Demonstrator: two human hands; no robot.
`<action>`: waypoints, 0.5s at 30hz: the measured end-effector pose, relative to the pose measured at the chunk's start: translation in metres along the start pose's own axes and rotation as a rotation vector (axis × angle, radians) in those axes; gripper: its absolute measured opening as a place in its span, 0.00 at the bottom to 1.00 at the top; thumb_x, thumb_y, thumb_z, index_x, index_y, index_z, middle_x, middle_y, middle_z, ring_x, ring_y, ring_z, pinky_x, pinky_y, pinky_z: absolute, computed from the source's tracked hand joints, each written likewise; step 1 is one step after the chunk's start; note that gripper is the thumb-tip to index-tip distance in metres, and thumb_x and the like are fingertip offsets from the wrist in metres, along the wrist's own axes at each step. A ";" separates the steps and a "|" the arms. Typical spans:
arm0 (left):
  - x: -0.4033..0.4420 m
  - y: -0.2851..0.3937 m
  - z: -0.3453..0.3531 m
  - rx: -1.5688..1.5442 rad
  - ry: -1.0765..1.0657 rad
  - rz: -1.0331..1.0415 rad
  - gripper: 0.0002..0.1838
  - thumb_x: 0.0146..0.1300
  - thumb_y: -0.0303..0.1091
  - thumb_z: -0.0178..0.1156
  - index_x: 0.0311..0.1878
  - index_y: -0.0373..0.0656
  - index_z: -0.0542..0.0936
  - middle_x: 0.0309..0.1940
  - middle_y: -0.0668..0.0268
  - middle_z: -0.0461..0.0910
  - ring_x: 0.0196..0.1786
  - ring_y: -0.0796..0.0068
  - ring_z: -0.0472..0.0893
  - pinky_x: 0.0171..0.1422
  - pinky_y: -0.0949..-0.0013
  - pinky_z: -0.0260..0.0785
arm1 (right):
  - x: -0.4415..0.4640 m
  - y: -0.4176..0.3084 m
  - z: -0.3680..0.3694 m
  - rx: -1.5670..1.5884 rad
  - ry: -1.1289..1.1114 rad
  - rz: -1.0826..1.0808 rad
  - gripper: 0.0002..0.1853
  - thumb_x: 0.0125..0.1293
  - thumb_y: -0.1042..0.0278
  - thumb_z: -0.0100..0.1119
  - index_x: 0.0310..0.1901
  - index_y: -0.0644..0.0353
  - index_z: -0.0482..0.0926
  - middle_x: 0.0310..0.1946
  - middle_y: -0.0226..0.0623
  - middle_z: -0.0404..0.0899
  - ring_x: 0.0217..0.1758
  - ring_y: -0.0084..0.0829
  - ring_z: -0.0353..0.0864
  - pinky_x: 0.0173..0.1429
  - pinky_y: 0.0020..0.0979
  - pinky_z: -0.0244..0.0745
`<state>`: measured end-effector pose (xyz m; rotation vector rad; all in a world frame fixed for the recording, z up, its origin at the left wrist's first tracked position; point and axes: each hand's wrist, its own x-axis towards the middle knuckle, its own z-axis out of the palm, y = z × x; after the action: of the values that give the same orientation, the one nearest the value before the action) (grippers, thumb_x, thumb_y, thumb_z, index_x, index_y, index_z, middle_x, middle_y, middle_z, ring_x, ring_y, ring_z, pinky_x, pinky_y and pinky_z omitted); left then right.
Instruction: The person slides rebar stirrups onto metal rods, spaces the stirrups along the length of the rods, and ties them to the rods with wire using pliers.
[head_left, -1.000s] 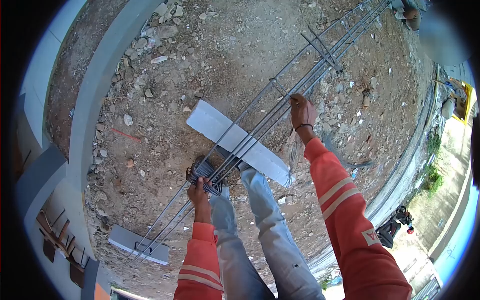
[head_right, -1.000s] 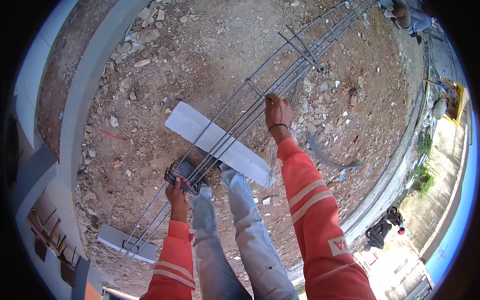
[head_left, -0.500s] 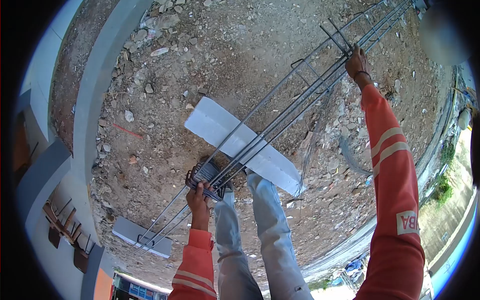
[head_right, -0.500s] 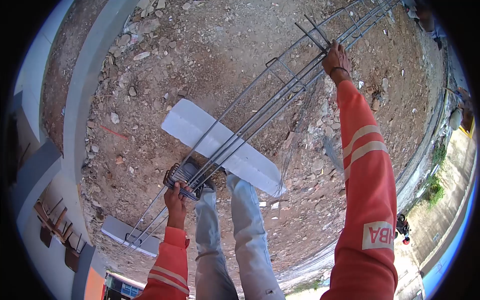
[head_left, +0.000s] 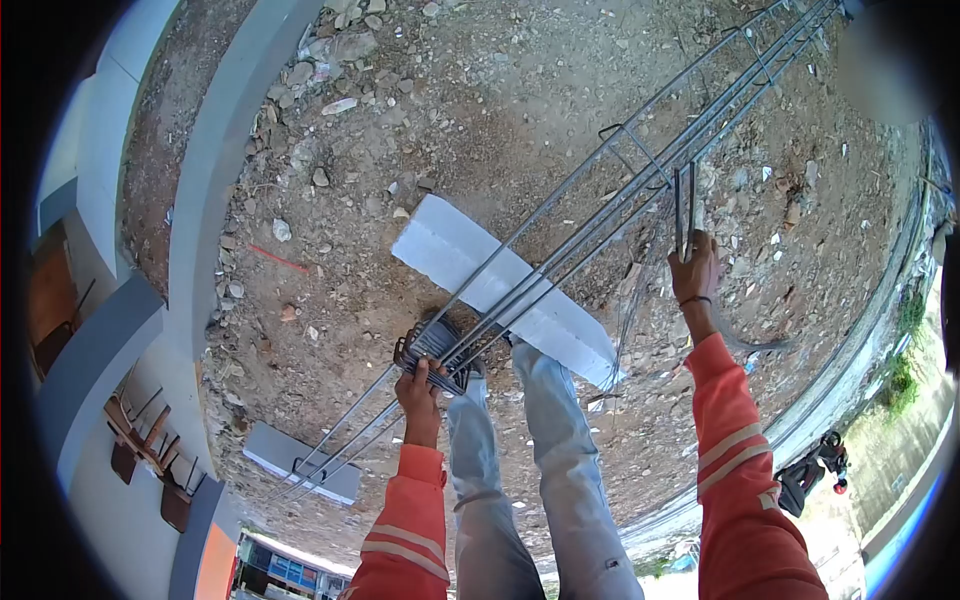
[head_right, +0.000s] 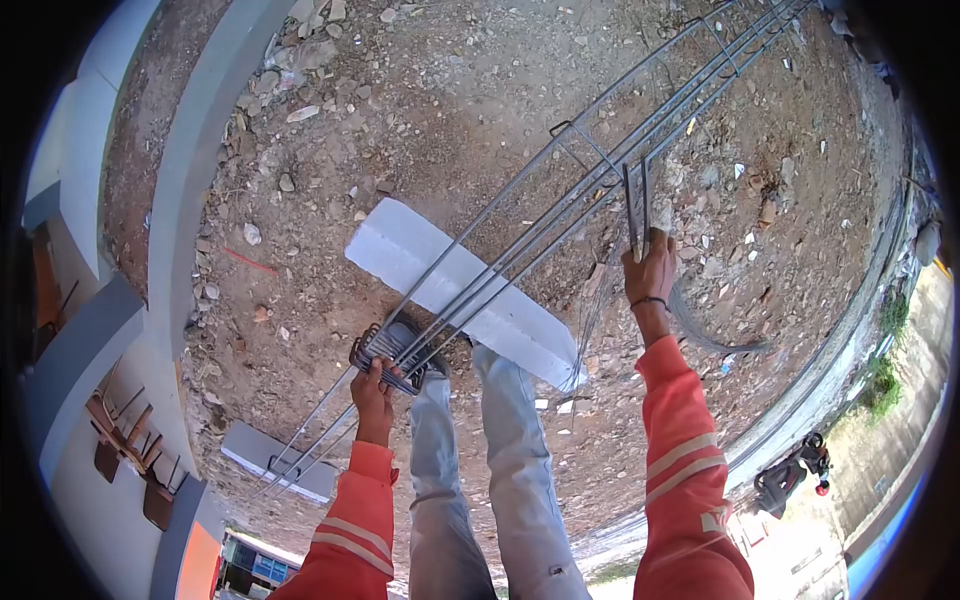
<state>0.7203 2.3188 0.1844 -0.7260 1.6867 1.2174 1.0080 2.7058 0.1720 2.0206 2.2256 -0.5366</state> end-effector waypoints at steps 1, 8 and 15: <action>0.001 0.001 0.000 0.002 -0.016 0.002 0.10 0.69 0.36 0.60 0.44 0.40 0.78 0.36 0.67 0.80 0.38 0.73 0.81 0.46 0.69 0.78 | -0.019 0.014 0.012 0.007 -0.057 0.089 0.26 0.48 0.72 0.67 0.52 0.61 0.73 0.48 0.52 0.73 0.53 0.54 0.73 0.57 0.46 0.70; -0.002 0.003 0.000 -0.034 -0.010 -0.006 0.08 0.68 0.36 0.61 0.44 0.42 0.79 0.36 0.68 0.82 0.39 0.74 0.82 0.42 0.72 0.76 | 0.016 -0.024 0.000 0.167 0.131 -0.132 0.22 0.57 0.70 0.64 0.55 0.54 0.75 0.49 0.43 0.73 0.46 0.46 0.78 0.50 0.42 0.74; 0.001 -0.004 -0.003 -0.045 -0.050 -0.020 0.11 0.70 0.37 0.59 0.48 0.41 0.77 0.40 0.67 0.80 0.41 0.72 0.81 0.49 0.68 0.77 | 0.095 -0.028 0.020 0.010 0.129 -0.387 0.11 0.62 0.63 0.63 0.44 0.55 0.81 0.42 0.40 0.74 0.41 0.44 0.79 0.43 0.42 0.74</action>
<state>0.7220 2.3147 0.1824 -0.7328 1.6123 1.2530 0.9654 2.7882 0.1307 1.6738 2.7158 -0.4563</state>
